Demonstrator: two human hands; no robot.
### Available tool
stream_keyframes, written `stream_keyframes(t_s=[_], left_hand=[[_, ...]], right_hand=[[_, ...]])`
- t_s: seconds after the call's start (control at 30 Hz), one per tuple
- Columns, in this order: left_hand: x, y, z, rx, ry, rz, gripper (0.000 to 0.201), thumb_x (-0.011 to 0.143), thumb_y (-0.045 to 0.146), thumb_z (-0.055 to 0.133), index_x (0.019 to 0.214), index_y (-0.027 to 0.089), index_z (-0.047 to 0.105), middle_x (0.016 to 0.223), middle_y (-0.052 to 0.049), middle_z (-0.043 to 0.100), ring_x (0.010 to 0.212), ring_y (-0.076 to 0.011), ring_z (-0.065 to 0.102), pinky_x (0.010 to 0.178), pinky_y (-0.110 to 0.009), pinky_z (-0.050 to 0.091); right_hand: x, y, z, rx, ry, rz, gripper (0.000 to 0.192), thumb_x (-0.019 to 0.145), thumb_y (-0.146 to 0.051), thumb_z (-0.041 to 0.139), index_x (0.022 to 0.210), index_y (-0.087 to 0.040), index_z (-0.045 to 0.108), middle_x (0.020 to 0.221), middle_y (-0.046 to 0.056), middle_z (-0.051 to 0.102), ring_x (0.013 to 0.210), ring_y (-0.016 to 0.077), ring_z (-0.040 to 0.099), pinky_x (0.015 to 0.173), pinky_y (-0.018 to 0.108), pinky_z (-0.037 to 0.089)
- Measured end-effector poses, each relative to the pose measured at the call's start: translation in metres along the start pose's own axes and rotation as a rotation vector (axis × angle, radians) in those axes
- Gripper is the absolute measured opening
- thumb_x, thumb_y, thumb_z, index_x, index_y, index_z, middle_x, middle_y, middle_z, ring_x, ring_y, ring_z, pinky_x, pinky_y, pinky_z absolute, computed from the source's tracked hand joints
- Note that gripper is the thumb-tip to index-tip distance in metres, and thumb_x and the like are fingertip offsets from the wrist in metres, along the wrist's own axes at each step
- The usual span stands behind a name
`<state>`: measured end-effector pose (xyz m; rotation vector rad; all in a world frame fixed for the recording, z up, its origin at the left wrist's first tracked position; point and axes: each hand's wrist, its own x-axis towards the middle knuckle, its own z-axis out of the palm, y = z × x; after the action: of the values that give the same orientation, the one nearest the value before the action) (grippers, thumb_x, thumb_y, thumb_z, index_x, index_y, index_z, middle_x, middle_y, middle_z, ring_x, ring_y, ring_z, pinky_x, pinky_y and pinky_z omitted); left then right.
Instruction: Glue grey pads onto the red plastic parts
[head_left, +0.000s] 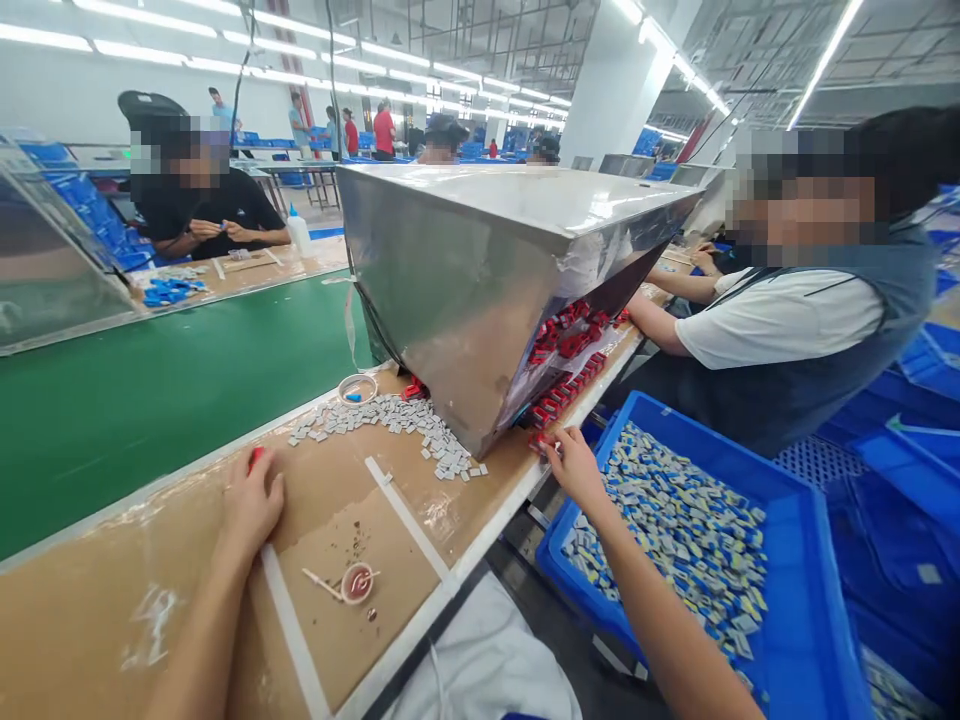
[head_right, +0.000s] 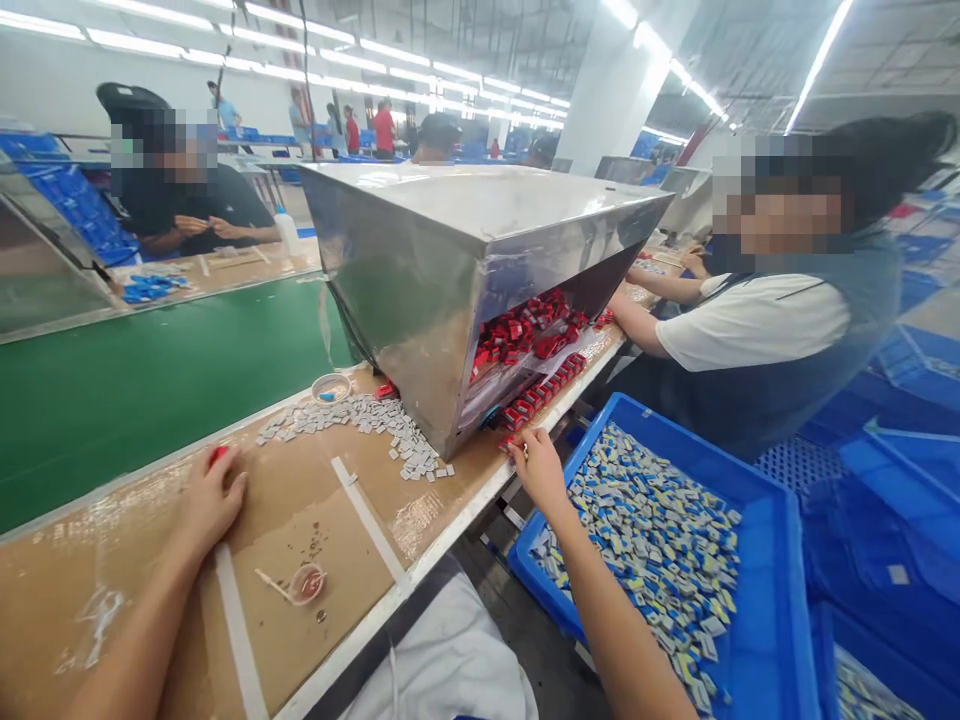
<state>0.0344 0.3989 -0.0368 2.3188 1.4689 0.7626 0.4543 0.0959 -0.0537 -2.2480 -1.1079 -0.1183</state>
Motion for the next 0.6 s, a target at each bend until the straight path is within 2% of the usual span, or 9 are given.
stream_keyframes(t_s=[0.07, 0.13, 0.2, 0.3, 0.4, 0.5, 0.6], left_hand=[[0.014, -0.004, -0.002, 0.033, -0.057, 0.05, 0.033, 0.083, 0.031, 0.047, 0.102, 0.019, 0.071, 0.13, -0.016, 0.058, 0.124, -0.0402, 0.056, 0.111, -0.059, 0.042], [0.016, -0.011, -0.01, 0.055, -0.07, 0.076, 0.032, 0.081, 0.032, 0.046, 0.093, 0.019, 0.072, 0.116, -0.015, 0.061, 0.11, -0.0357, 0.062, 0.104, -0.054, 0.049], [0.004, -0.019, -0.018, 0.052, -0.014, 0.058, 0.034, 0.081, 0.035, 0.046, 0.094, 0.019, 0.073, 0.104, -0.013, 0.06, 0.101, -0.0333, 0.063, 0.098, -0.052, 0.052], [-0.027, -0.021, -0.03, -0.011, 0.102, -0.051, 0.041, 0.081, 0.043, 0.049, 0.103, 0.017, 0.074, 0.094, -0.011, 0.056, 0.094, -0.0318, 0.063, 0.093, -0.052, 0.054], [-0.061, -0.007, -0.037, -0.253, 0.058, -0.181, 0.055, 0.078, 0.053, 0.059, 0.118, 0.016, 0.068, 0.097, -0.009, 0.062, 0.087, -0.0268, 0.065, 0.085, -0.047, 0.057], [-0.083, 0.016, -0.041, -0.675, -0.039, -0.362, 0.079, 0.072, 0.062, 0.072, 0.134, 0.017, 0.055, 0.098, -0.007, 0.069, 0.075, -0.02, 0.066, 0.065, -0.033, 0.057], [-0.091, 0.033, -0.039, -0.902, -0.077, -0.425, 0.071, 0.071, 0.062, 0.078, 0.122, 0.014, 0.061, 0.085, -0.005, 0.07, 0.063, -0.0149, 0.062, 0.058, -0.027, 0.052]], right_hand=[[0.013, 0.004, 0.012, -0.013, 0.035, 0.021, 0.013, 0.093, -0.026, 0.05, 0.083, -0.019, 0.057, 0.093, 0.008, 0.052, 0.079, 0.0216, 0.055, 0.075, 0.034, 0.048], [0.023, 0.006, 0.02, -0.024, 0.068, 0.032, 0.013, 0.092, -0.024, 0.049, 0.085, -0.019, 0.058, 0.096, 0.009, 0.051, 0.081, 0.0217, 0.056, 0.074, 0.034, 0.047], [0.03, 0.007, 0.025, -0.03, 0.096, 0.039, 0.015, 0.093, -0.024, 0.049, 0.087, -0.018, 0.06, 0.098, 0.01, 0.052, 0.084, 0.0227, 0.056, 0.075, 0.035, 0.047], [0.04, 0.011, 0.029, -0.037, 0.131, 0.055, 0.018, 0.093, -0.028, 0.049, 0.092, -0.017, 0.063, 0.1, 0.012, 0.053, 0.088, 0.0245, 0.057, 0.077, 0.037, 0.048], [0.044, 0.01, 0.027, -0.048, 0.152, 0.063, 0.022, 0.092, -0.032, 0.05, 0.095, -0.016, 0.064, 0.102, 0.014, 0.055, 0.09, 0.0264, 0.058, 0.078, 0.039, 0.049], [0.033, 0.001, 0.016, -0.064, 0.181, 0.05, 0.025, 0.092, -0.037, 0.049, 0.093, -0.015, 0.063, 0.102, 0.017, 0.057, 0.085, 0.0278, 0.058, 0.073, 0.041, 0.048], [0.006, -0.021, 0.002, -0.029, 0.284, -0.09, 0.027, 0.095, -0.041, 0.049, 0.087, -0.018, 0.061, 0.09, 0.013, 0.062, 0.07, 0.0236, 0.058, 0.067, 0.038, 0.048]])
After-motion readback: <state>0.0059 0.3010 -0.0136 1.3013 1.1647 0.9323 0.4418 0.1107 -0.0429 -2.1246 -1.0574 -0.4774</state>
